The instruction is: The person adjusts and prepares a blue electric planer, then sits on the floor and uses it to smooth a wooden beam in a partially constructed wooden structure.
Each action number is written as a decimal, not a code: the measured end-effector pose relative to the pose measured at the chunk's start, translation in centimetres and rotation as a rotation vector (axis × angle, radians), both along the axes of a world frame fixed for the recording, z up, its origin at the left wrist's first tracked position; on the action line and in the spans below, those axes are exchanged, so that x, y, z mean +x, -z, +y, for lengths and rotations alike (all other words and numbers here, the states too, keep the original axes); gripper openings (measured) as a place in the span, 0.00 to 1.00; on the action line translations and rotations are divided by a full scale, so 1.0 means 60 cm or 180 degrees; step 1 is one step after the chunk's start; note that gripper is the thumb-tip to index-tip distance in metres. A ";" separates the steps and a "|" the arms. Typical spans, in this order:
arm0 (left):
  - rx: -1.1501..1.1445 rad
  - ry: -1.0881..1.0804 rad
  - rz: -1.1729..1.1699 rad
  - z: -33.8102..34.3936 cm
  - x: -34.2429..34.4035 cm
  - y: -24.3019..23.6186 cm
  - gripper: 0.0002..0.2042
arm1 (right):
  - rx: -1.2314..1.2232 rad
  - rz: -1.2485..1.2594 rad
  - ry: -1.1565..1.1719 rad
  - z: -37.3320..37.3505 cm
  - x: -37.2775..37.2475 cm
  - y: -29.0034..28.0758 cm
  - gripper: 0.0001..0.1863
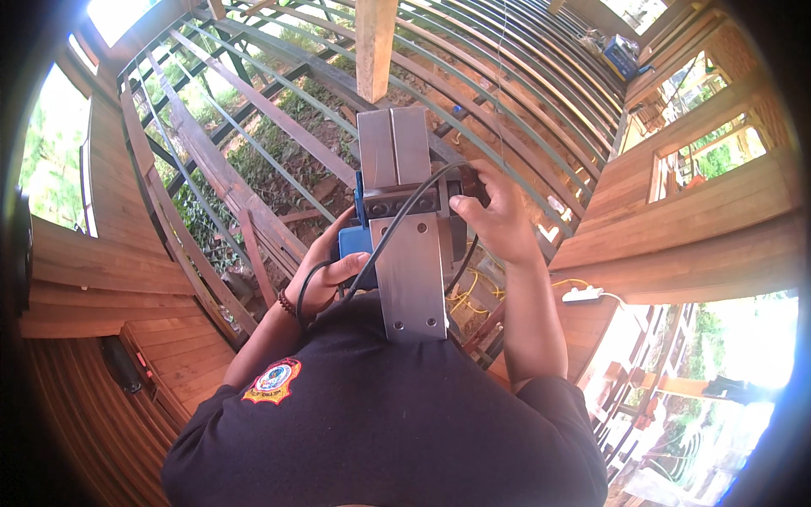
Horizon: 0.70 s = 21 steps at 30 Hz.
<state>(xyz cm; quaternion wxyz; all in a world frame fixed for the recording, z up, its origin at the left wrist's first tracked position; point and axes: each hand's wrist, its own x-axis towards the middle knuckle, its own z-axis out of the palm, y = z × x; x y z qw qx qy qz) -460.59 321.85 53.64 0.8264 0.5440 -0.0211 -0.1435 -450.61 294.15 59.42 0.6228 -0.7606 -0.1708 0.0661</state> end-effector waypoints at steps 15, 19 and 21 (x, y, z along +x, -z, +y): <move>-0.0080 -0.0009 0.0061 -0.001 -0.002 0.016 0.53 | -0.0211 -0.0140 0.0128 0.010 -0.005 0.001 0.14; 0.0011 -0.0016 0.0083 -0.003 -0.002 0.019 0.53 | -0.0341 0.0135 0.0247 0.002 0.002 0.002 0.12; 0.0063 -0.0024 0.0068 0.000 0.001 0.022 0.53 | -0.0115 0.0124 0.0189 0.014 -0.013 -0.015 0.09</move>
